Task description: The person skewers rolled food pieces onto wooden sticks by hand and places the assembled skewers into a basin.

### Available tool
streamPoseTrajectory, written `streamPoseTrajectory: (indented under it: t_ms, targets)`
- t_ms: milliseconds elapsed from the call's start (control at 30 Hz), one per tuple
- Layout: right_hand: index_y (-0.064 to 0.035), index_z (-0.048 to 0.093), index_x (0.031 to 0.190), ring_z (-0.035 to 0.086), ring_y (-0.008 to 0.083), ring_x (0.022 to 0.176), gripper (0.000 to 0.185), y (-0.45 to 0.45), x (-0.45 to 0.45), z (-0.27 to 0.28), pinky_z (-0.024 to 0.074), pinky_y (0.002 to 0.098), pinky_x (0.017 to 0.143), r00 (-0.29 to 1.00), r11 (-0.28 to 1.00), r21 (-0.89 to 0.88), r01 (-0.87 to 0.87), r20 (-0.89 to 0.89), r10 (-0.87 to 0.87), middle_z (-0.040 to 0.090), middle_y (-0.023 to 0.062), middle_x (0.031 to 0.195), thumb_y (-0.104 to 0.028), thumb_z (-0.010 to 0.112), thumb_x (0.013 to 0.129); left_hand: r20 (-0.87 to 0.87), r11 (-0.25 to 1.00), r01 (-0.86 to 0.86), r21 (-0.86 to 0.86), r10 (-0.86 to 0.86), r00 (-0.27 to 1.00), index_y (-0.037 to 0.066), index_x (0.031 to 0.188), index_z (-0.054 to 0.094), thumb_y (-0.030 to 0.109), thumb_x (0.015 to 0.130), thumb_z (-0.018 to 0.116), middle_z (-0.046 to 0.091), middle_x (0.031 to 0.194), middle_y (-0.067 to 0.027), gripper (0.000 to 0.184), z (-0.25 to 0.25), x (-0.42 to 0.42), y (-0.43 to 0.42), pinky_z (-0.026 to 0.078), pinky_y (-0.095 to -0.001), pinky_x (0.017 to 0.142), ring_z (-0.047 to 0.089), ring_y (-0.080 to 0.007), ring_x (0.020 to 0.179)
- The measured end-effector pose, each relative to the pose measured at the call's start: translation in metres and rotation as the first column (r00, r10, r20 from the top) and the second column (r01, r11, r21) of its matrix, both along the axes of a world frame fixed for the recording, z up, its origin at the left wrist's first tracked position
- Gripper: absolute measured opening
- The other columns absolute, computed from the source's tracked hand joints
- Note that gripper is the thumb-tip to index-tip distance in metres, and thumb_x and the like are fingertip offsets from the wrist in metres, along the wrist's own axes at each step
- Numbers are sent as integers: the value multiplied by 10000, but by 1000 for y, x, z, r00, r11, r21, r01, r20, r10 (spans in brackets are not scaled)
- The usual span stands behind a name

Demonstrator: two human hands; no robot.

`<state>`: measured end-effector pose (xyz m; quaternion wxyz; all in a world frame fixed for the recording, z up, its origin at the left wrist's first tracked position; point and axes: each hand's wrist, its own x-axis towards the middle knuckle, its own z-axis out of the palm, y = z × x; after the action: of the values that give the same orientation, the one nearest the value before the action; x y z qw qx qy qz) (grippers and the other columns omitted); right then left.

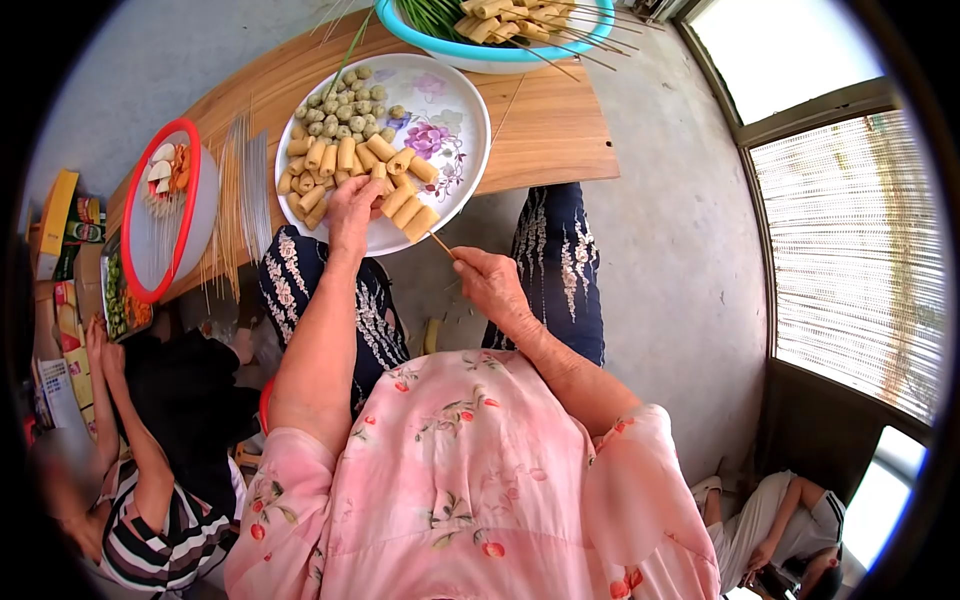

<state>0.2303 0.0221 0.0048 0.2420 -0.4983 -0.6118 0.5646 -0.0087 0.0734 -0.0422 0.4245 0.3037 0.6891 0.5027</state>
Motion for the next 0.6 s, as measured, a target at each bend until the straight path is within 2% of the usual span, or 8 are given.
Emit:
streamPoseTrajectory:
  t_ms: [133, 233, 333, 600]
  targets:
    - [-12, 632, 1062, 508, 70, 548, 213, 2, 3, -1, 443, 227, 531, 1000, 1000, 0, 2, 7, -2, 562, 8, 659, -116, 554, 893, 298, 995, -97, -1, 93, 950, 34, 1015, 597, 203, 820, 626, 613, 831, -27, 260, 14, -1, -11, 500, -269, 632, 590, -123, 670]
    - [-11, 632, 1063, 503, 70, 542, 213, 3, 4, 1, 443, 227, 530, 1000, 1000, -3, -11, -3, 11, 560, 11, 652, -118, 557, 894, 422, 981, -185, -60, 192, 886, 33, 1022, 621, 227, 781, 634, 589, 809, -31, 309, 15, -4, -18, 486, -277, 622, 560, -129, 644]
    - [-9, 633, 1066, 495, 67, 536, 216, 2, 3, 1, 441, 226, 528, 999, 999, -1, -46, -9, 46, 556, 10, 642, -119, 558, 896, 498, 976, -185, -119, 220, 839, 46, 1024, 615, 240, 778, 630, 571, 800, -25, 313, 8, -13, -23, 494, -298, 623, 545, -137, 641]
    - [-8, 634, 1072, 480, 63, 527, 220, 2, 0, 1, 441, 228, 523, 996, 996, 3, -91, -16, 91, 553, 8, 633, -118, 562, 896, 545, 981, -159, -115, 196, 815, 34, 996, 615, 240, 760, 620, 571, 786, -32, 314, 10, -17, -25, 492, -303, 627, 541, -148, 659]
